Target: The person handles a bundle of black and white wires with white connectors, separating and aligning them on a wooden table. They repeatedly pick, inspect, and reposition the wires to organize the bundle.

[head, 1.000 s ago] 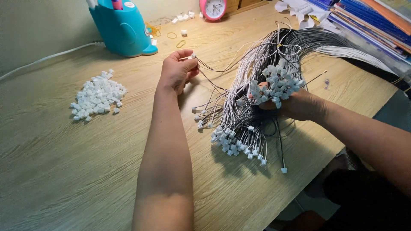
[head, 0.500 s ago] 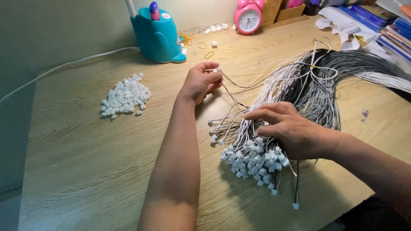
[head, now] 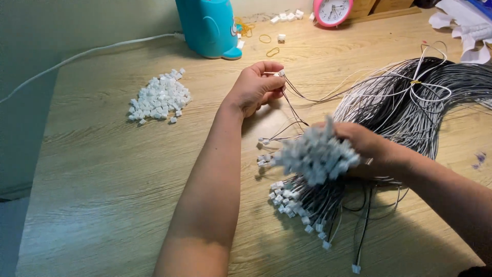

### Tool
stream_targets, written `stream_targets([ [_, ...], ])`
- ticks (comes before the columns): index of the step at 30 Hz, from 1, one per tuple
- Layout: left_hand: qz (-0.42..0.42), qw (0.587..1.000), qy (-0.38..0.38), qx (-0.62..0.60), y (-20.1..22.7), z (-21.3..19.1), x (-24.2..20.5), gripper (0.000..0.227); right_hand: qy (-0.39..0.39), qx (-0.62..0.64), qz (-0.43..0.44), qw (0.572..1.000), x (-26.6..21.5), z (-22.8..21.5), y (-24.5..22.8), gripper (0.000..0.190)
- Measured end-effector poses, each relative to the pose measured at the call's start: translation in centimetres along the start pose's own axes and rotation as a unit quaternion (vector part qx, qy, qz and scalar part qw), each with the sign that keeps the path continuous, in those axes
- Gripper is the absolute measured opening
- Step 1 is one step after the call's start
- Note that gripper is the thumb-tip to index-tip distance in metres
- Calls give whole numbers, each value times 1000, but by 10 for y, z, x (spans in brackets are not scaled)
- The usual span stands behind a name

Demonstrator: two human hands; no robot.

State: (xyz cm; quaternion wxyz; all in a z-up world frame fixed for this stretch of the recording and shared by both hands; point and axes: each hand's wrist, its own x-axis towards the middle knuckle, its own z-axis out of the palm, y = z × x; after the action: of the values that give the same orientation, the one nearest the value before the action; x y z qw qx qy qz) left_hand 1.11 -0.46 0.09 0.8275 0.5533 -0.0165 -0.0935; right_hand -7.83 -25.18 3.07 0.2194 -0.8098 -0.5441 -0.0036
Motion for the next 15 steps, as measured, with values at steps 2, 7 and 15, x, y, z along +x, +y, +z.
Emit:
stream_targets([
  [2, -1, 1000, -1, 2, 3, 3, -2, 40, 74, 84, -1, 994, -9, -6, 24, 19],
  [7, -12, 1000, -6, 1, 7, 4, -5, 41, 274, 461, 238, 810, 14, 2, -10, 29],
  [15, -2, 1000, 1, -1, 8, 3, -8, 39, 329, 617, 150, 699, 11, 15, 15, 19],
])
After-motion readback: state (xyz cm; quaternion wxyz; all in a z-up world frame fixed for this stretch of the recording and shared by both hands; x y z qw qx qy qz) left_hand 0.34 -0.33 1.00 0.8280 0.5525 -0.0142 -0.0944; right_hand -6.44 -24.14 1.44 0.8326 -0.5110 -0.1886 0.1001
